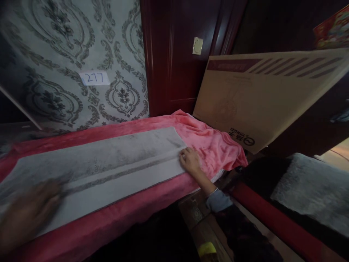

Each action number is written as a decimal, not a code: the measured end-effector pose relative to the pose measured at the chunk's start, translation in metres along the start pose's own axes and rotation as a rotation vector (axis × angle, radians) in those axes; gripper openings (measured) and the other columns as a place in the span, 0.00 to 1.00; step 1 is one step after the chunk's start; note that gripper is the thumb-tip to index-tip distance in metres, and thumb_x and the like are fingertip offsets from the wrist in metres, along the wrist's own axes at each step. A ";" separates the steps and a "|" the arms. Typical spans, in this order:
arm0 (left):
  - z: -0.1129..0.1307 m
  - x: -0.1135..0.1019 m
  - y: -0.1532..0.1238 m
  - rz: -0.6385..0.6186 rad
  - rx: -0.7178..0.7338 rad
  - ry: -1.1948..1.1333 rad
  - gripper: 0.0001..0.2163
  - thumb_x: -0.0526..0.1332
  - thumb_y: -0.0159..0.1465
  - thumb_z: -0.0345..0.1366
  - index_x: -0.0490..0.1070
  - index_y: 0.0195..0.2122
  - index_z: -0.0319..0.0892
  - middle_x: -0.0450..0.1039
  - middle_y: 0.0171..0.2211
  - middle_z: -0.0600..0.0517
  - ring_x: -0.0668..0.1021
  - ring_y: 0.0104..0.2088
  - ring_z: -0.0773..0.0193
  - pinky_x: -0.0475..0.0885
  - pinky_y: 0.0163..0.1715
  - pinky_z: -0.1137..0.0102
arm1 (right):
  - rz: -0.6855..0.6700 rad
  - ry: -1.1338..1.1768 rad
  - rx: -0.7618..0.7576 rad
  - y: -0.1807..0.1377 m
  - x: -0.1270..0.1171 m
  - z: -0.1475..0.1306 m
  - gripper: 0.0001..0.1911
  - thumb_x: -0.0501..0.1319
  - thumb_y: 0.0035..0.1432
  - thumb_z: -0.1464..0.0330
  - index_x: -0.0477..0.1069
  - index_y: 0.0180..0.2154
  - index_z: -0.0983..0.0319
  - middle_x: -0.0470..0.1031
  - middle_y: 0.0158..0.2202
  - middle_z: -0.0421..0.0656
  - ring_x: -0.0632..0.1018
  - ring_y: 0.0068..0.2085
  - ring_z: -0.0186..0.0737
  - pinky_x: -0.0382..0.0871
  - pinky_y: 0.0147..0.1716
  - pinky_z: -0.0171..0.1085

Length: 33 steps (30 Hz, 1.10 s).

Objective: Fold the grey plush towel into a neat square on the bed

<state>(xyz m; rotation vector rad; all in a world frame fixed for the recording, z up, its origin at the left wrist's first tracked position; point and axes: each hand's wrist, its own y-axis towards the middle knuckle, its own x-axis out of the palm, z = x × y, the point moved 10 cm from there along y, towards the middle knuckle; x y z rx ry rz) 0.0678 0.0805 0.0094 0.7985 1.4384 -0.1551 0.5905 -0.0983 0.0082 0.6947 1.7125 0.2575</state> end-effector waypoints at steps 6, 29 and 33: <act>0.252 0.001 0.072 -0.282 0.516 -0.530 0.21 0.46 0.71 0.45 0.68 0.60 0.48 0.70 0.60 0.52 0.74 0.58 0.58 0.70 0.59 0.62 | -0.039 0.026 0.018 -0.011 0.019 -0.002 0.11 0.55 0.63 0.66 0.73 0.42 0.62 0.73 0.43 0.49 0.71 0.45 0.47 0.64 0.47 0.42; 0.387 0.067 0.192 -0.318 0.574 -0.312 0.27 0.51 0.69 0.46 0.55 0.68 0.45 0.47 0.71 0.44 0.50 0.70 0.44 0.46 0.65 0.40 | -0.247 -0.143 0.022 -0.005 0.037 -0.006 0.25 0.51 0.66 0.69 0.66 0.62 0.56 0.65 0.64 0.47 0.65 0.61 0.51 0.59 0.58 0.51; 0.421 0.074 0.179 -0.375 0.813 -0.385 0.27 0.45 0.71 0.49 0.49 0.70 0.48 0.50 0.71 0.47 0.51 0.71 0.54 0.44 0.67 0.45 | -0.292 -0.165 0.020 -0.003 0.044 -0.005 0.26 0.51 0.67 0.66 0.63 0.64 0.57 0.61 0.66 0.47 0.62 0.64 0.53 0.54 0.61 0.56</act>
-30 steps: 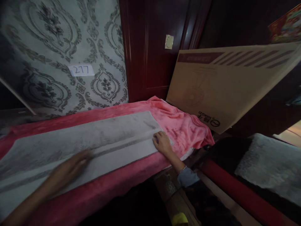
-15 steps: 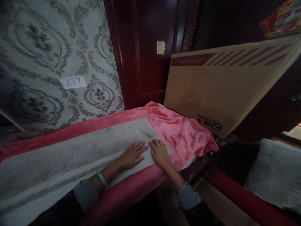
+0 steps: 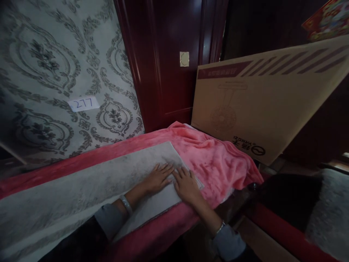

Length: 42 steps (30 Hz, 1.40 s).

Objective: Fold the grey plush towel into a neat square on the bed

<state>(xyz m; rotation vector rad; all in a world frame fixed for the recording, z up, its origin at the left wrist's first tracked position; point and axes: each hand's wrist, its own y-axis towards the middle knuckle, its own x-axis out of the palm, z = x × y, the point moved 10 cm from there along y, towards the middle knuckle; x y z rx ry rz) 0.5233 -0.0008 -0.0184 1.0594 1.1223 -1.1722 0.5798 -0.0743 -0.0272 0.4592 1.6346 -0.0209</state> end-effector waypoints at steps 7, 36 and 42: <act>-0.067 0.001 0.046 0.021 -0.124 0.063 0.26 0.45 0.70 0.53 0.52 0.69 0.56 0.47 0.71 0.52 0.50 0.71 0.49 0.43 0.66 0.41 | -0.047 -0.017 0.024 -0.002 0.013 0.002 0.28 0.48 0.67 0.65 0.58 0.67 0.56 0.53 0.70 0.46 0.56 0.68 0.52 0.47 0.64 0.57; -0.121 -0.020 0.113 -0.032 -0.329 -0.008 0.31 0.42 0.70 0.53 0.49 0.70 0.42 0.44 0.71 0.39 0.50 0.71 0.46 0.43 0.65 0.42 | 0.052 0.006 -0.015 -0.008 0.023 0.009 0.26 0.47 0.69 0.61 0.59 0.66 0.52 0.55 0.69 0.41 0.57 0.68 0.48 0.52 0.64 0.57; -0.048 -0.005 0.033 -0.084 0.096 -0.047 0.31 0.46 0.68 0.58 0.50 0.70 0.54 0.46 0.72 0.49 0.49 0.71 0.53 0.42 0.67 0.48 | 0.101 -0.001 -0.046 -0.010 0.028 0.010 0.27 0.45 0.69 0.60 0.59 0.66 0.52 0.55 0.69 0.42 0.58 0.68 0.49 0.53 0.63 0.58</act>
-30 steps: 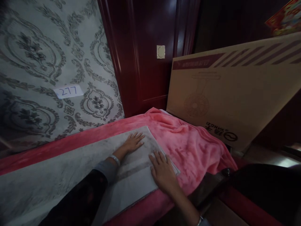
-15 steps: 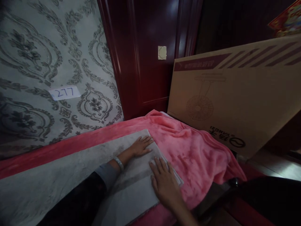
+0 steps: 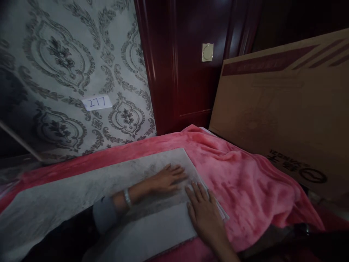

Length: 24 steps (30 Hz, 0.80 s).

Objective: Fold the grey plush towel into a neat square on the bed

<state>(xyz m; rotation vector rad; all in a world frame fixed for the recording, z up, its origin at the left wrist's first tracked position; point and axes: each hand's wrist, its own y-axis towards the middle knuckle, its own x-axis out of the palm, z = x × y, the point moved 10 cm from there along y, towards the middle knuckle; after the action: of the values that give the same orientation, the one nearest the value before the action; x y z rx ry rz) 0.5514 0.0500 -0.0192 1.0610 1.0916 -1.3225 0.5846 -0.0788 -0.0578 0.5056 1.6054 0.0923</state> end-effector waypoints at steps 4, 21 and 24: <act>-0.033 0.000 -0.050 0.035 -0.083 0.071 0.31 0.45 0.69 0.57 0.48 0.70 0.53 0.44 0.72 0.47 0.48 0.71 0.51 0.41 0.67 0.46 | 0.028 -0.006 0.003 -0.002 0.001 0.002 0.27 0.44 0.69 0.60 0.60 0.66 0.52 0.56 0.69 0.41 0.58 0.68 0.48 0.53 0.63 0.57; -0.010 0.004 -0.120 0.016 -0.159 0.049 0.29 0.45 0.69 0.57 0.48 0.70 0.57 0.44 0.72 0.52 0.46 0.72 0.53 0.38 0.68 0.49 | -0.076 -0.085 0.019 0.000 -0.011 0.001 0.27 0.42 0.69 0.63 0.60 0.66 0.55 0.58 0.68 0.44 0.59 0.67 0.50 0.52 0.63 0.55; -0.051 -0.006 -0.158 0.054 -0.443 0.112 0.27 0.46 0.71 0.51 0.50 0.70 0.52 0.45 0.72 0.49 0.48 0.71 0.51 0.41 0.67 0.48 | -0.079 -0.095 0.017 -0.002 -0.011 0.002 0.28 0.41 0.70 0.63 0.59 0.66 0.57 0.58 0.68 0.45 0.59 0.67 0.50 0.54 0.63 0.55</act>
<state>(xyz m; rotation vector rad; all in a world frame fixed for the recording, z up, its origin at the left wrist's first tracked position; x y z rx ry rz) 0.3944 0.1026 -0.0176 0.8306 1.3539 -0.9262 0.5859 -0.0850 -0.0481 0.4530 1.5318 -0.0047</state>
